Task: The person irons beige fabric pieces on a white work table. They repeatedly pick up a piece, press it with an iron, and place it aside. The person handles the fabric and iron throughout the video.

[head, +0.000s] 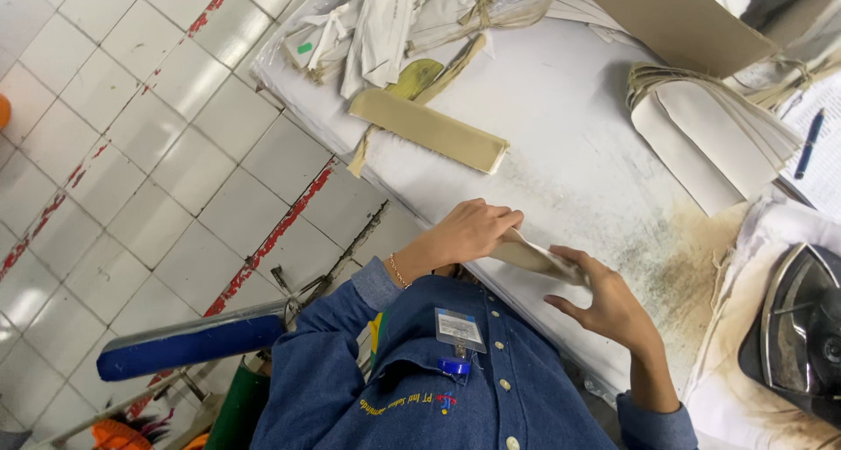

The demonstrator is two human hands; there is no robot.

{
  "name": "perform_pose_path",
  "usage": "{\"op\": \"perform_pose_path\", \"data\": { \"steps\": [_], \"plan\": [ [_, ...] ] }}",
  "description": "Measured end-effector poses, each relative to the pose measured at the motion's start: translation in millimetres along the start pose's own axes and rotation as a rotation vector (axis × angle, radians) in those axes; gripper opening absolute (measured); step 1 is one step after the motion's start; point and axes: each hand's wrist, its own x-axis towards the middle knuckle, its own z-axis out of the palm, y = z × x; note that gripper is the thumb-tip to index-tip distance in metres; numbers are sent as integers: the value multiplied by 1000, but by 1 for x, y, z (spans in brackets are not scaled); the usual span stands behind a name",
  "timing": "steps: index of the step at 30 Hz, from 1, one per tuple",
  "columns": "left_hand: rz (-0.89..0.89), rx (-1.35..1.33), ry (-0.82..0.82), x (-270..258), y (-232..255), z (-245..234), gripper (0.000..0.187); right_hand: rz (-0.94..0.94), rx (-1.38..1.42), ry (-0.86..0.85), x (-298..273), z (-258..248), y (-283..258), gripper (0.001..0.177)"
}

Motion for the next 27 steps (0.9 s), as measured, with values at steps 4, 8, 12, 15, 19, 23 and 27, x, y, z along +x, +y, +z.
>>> {"op": "perform_pose_path", "data": {
  "steps": [4,8,12,15,19,23,27],
  "plan": [
    [11,-19,-22,10,-4,10,24,15,-64,125,-2,21,31,71],
    [73,-18,-7,18,-10,29,27,128,-137,314,-7,42,89,26],
    [89,-94,-43,27,-11,34,21,167,-34,350,-16,40,90,18],
    [132,-78,-42,38,-4,35,22,223,43,364,-28,23,55,35],
    [228,-171,-109,56,47,-14,35,315,75,452,-55,26,66,40],
    [354,-79,-171,87,45,41,27,440,86,555,-83,48,102,25],
    [480,53,-194,113,53,88,19,500,179,640,-110,70,120,19]
  ]
}}
